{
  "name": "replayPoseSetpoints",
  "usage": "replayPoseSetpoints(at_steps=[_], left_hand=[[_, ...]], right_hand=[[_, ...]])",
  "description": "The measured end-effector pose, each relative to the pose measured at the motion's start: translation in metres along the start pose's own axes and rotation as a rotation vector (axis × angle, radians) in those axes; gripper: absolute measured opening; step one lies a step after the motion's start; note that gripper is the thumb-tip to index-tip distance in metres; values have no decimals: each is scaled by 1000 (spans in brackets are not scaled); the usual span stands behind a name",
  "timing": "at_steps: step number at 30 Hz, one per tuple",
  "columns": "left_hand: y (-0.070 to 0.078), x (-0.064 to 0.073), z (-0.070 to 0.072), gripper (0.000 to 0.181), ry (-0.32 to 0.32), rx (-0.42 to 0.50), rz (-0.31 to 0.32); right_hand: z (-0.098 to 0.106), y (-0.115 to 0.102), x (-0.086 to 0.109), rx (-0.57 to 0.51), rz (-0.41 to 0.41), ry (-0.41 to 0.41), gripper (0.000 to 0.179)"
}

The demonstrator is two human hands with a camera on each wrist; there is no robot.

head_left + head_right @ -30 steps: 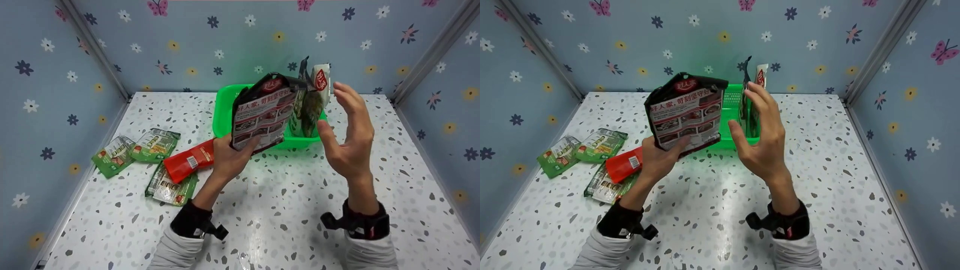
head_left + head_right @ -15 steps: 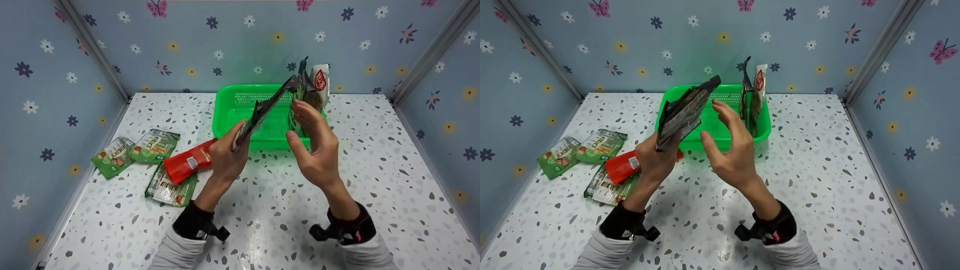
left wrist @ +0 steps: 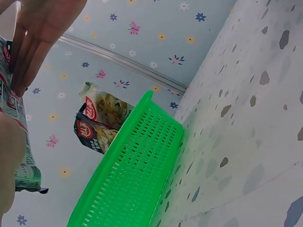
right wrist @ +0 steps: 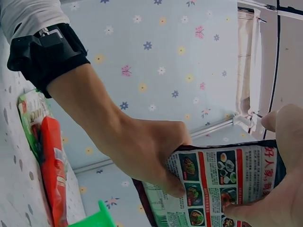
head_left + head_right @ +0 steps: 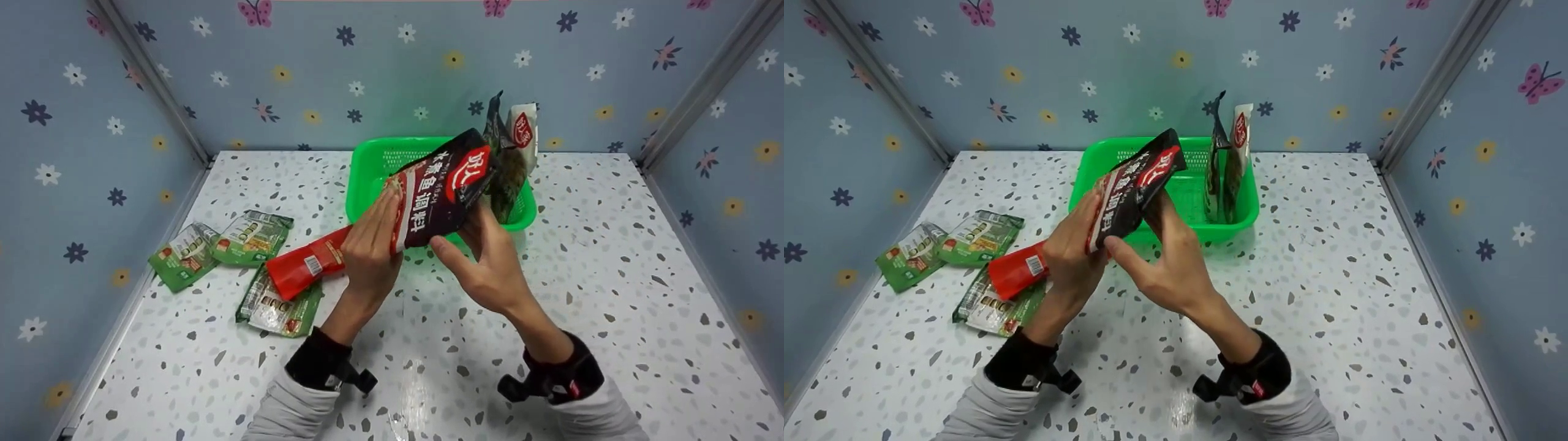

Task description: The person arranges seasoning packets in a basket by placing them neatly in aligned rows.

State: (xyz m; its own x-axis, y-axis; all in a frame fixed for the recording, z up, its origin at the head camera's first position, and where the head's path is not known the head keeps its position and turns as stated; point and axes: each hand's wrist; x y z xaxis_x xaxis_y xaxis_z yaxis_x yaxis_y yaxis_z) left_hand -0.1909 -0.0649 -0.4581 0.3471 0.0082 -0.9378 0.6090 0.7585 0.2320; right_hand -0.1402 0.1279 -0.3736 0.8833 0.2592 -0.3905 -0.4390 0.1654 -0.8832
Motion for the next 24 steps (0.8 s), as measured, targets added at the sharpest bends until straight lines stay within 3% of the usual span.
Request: replayPoseSetpoints(at_steps=[7, 12, 20, 24], left_hand=[[3, 2, 1, 42, 1, -169, -137], [5, 3, 0, 42, 8, -213, -191], [7, 4, -2, 44, -4, -253, -227], [9, 6, -2, 47, -5, -258, -231]], right_hand=[[-8, 7, -1, 1, -124, 54, 61], [-13, 12, 0, -60, -189, 118, 51], [-23, 15, 2, -143, -153, 210, 53], [-26, 15, 2, -162, -173, 230, 54]])
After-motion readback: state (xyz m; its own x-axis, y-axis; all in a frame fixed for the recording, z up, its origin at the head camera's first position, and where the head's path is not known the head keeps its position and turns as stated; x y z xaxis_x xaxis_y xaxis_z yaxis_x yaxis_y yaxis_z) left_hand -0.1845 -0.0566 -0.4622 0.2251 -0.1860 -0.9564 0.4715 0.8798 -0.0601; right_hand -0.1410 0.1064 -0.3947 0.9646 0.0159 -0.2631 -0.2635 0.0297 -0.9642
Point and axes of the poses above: each hand's wrist, its own x-axis away from the middle knuckle, its own z-axis out of the back of the hand, y = z × x, and after that the axes turned 6 degrees about x, right-handed
